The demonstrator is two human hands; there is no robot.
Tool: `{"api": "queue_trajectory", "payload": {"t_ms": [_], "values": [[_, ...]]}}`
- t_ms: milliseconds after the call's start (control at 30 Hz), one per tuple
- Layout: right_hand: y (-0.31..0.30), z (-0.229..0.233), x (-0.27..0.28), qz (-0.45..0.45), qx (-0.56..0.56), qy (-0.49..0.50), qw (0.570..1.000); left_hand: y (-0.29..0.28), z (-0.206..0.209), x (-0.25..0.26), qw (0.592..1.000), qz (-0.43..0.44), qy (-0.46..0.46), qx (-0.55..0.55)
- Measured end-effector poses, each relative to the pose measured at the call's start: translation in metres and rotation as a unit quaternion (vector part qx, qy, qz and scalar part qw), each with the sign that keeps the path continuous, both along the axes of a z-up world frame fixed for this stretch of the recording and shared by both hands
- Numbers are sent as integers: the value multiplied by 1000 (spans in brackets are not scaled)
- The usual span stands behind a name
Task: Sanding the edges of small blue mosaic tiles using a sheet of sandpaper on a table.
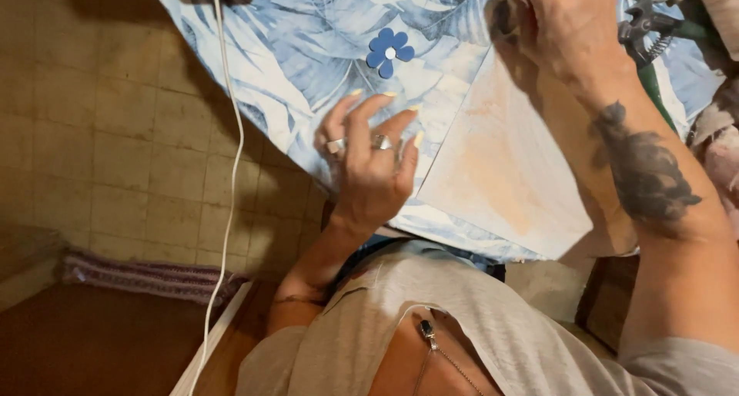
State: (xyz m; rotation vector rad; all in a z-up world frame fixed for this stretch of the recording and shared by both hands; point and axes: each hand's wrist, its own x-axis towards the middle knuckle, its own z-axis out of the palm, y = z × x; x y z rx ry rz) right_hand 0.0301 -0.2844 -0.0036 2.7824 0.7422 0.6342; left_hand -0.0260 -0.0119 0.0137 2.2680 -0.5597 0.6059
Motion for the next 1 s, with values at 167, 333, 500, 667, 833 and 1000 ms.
{"api": "queue_trajectory", "payload": {"t_ms": [167, 333, 500, 667, 833, 1000], "values": [[19, 21, -46, 18, 248, 92, 964, -10, 11, -21, 995, -97, 28, 5], [43, 44, -94, -32, 572, 255, 779, -24, 15, -37, 993, -101, 25, 48], [46, 53, -131, -96, 671, 338, 653, -39, 6, -53, 979, -171, 96, 55], [44, 67, -154, -114, 710, 371, 588, -53, 24, -63, 975, -217, 36, -20], [37, 65, -167, -125, 764, 357, 522, -71, 21, -72, 981, -193, -1, -32], [33, 62, -178, -145, 803, 351, 459, -83, 29, -76, 982, -174, -51, -42]]}}
